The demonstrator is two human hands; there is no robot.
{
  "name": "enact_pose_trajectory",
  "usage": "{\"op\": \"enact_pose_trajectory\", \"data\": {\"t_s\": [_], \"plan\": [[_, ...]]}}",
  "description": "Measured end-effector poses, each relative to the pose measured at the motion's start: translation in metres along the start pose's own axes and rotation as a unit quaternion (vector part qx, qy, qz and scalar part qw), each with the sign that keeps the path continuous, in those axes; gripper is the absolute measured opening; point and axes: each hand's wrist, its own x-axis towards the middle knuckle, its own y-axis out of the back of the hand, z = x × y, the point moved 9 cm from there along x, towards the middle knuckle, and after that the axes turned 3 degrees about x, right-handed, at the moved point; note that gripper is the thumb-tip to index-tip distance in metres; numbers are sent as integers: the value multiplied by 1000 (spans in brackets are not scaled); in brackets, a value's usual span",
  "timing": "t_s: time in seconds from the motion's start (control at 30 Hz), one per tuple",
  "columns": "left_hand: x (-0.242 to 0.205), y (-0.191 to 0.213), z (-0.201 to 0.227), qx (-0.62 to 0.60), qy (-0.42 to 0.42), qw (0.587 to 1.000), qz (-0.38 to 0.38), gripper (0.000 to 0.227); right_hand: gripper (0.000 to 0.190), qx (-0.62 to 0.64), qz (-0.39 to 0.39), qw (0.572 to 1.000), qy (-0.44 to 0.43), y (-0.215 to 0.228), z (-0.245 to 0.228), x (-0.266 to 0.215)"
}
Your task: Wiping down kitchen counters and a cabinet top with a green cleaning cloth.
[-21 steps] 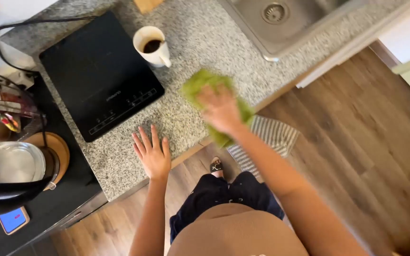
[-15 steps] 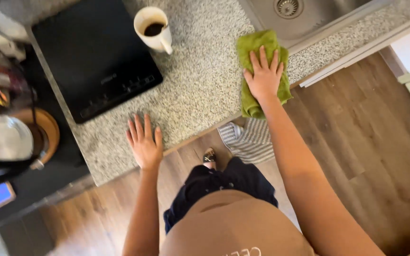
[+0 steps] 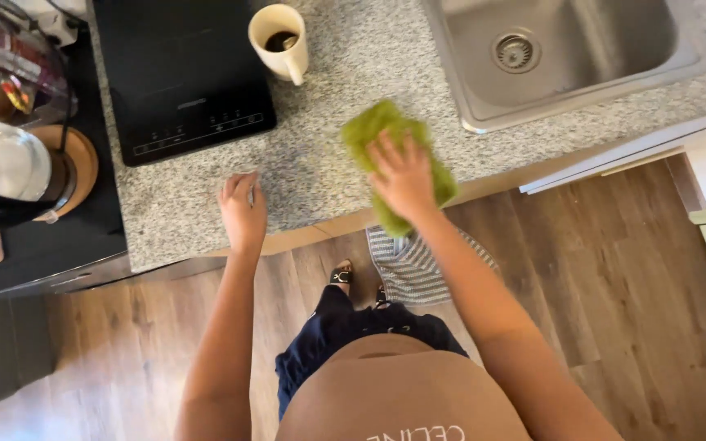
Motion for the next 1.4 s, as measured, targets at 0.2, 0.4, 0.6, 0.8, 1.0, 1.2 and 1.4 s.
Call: {"op": "enact_pose_trajectory", "data": {"t_s": [0.2,0.4,0.6,0.8,1.0,1.2,1.4], "plan": [[52,-90,51,-352,265,886,-142,29,57,24,-133,978,-160,-25,105,-23],[122,-209,19,-433,401,793,-153,69,59,3,-106,979,-172,-31,107,-21],[175,-242,17,-485,463,732,-127,50,54,21,-120,976,-181,-30,111,-20],[221,-277,-29,-447,467,761,-57,28,55,26,-111,978,-175,-16,105,-16],[274,-284,-40,-459,440,769,-65,27,57,50,-109,977,-179,-9,104,-14],[310,-265,-30,-470,418,775,-64,26,59,51,-87,981,-168,-16,106,-18],[327,-269,-30,-456,438,773,-60,30,59,31,-90,981,-167,-18,105,-18]]}}
